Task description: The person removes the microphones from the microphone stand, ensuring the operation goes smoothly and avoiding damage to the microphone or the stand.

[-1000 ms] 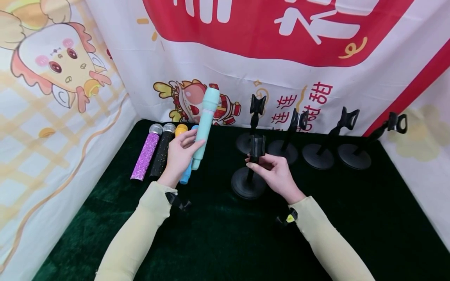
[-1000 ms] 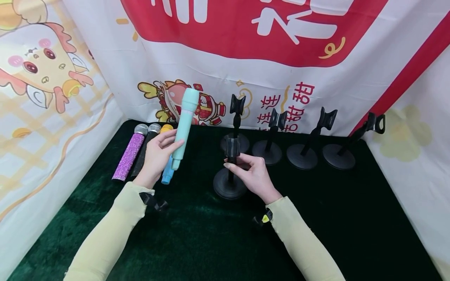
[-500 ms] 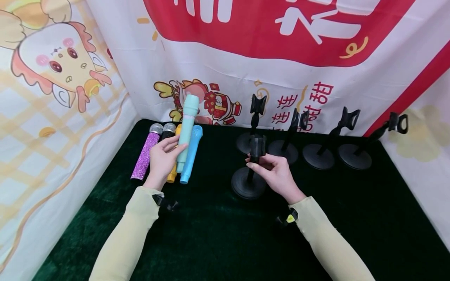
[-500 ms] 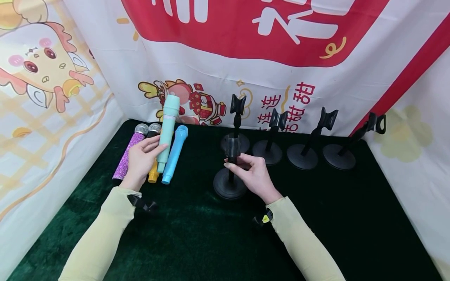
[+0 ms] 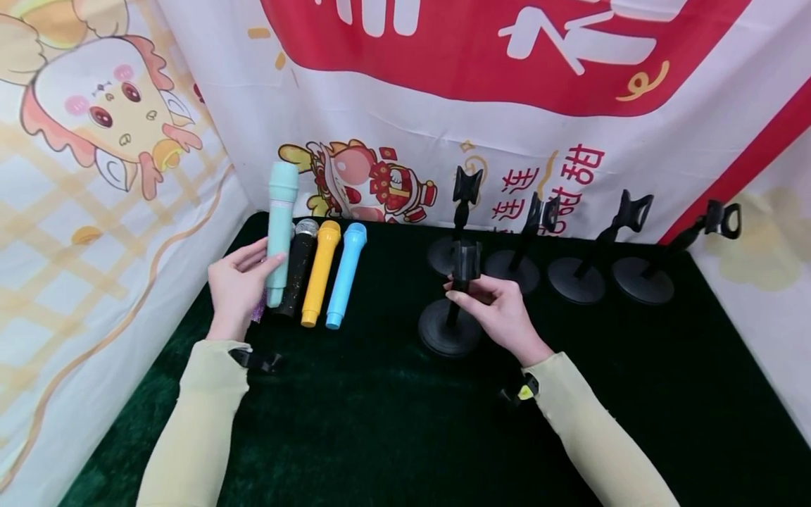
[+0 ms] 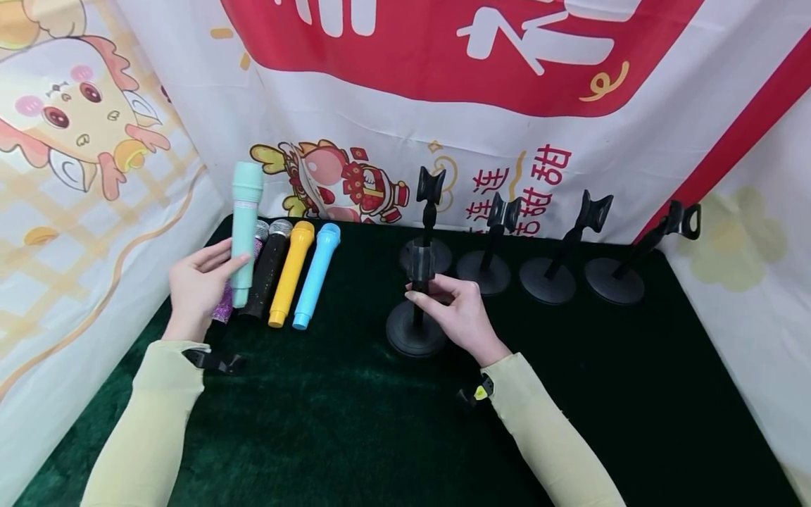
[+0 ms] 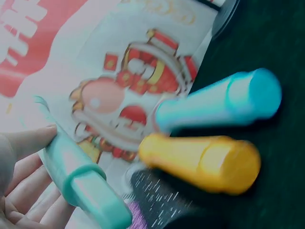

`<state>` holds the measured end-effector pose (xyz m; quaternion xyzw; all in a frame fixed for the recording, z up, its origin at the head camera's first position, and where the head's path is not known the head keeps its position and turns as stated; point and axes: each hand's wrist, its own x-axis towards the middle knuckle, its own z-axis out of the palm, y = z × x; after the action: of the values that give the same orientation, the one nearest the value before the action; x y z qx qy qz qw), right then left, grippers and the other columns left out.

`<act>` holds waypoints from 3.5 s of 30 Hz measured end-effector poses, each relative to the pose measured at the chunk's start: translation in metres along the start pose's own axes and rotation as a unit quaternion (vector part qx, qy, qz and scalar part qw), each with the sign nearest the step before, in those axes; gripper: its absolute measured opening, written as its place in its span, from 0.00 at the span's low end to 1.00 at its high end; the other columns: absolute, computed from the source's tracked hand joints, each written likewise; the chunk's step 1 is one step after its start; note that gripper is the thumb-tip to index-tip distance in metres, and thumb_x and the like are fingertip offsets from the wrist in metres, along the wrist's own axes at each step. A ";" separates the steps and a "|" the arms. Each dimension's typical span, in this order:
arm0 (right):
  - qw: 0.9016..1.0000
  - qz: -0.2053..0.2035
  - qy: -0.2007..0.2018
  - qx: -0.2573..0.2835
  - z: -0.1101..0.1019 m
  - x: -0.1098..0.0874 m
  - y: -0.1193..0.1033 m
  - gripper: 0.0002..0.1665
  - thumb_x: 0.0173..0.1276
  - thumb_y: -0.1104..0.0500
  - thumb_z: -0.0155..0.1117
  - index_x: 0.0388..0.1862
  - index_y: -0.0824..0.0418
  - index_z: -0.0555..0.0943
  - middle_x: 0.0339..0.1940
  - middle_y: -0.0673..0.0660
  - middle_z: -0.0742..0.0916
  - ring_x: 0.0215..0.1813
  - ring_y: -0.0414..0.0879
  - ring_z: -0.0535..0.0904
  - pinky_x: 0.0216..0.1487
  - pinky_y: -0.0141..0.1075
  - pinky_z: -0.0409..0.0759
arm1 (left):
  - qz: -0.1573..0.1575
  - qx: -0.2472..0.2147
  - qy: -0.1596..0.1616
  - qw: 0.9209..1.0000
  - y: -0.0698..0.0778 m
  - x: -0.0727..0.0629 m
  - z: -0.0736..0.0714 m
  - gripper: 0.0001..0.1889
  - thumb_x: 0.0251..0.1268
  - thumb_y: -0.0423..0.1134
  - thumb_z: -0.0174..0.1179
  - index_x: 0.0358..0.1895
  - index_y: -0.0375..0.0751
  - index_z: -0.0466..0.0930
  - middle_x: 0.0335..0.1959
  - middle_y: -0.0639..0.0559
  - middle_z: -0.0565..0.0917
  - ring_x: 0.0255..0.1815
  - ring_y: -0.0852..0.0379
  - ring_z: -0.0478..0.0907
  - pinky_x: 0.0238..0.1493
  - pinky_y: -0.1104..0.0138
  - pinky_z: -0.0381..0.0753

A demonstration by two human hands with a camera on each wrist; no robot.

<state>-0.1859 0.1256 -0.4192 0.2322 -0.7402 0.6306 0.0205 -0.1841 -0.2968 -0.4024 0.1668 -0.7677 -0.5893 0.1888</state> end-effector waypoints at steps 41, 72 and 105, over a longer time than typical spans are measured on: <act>1.000 -0.026 0.007 0.006 0.002 0.017 -0.017 0.14 0.68 0.56 0.74 0.51 0.57 0.89 0.46 0.55 0.90 0.51 0.52 0.86 0.59 0.43 0.81 | -0.154 0.125 0.020 0.980 -0.072 0.025 -0.064 0.30 0.67 0.51 0.69 0.70 0.46 0.77 0.63 0.43 0.80 0.68 0.53 0.73 0.67 0.59 0.71; 0.999 -0.028 0.043 0.017 0.056 0.101 -0.001 0.15 0.68 0.53 0.74 0.50 0.58 0.89 0.43 0.51 0.90 0.49 0.46 0.87 0.57 0.40 0.82 | 0.084 0.094 0.036 0.991 -0.020 -0.003 -0.011 0.29 0.64 0.49 0.73 0.65 0.40 0.81 0.59 0.46 0.84 0.61 0.47 0.79 0.65 0.56 0.74; 0.994 0.034 0.086 -0.059 0.076 0.168 0.026 0.21 0.69 0.49 0.73 0.57 0.56 0.87 0.45 0.51 0.89 0.48 0.40 0.84 0.53 0.37 0.82 | 0.183 0.133 -0.159 0.961 0.004 -0.056 0.083 0.35 0.62 0.61 0.70 0.70 0.52 0.77 0.70 0.54 0.75 0.70 0.52 0.69 0.68 0.48 0.69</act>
<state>-0.3250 0.0033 -0.4043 0.1500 -0.7791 0.6039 0.0762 -0.1759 -0.1996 -0.4229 -0.0491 -0.8767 -0.4560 0.1451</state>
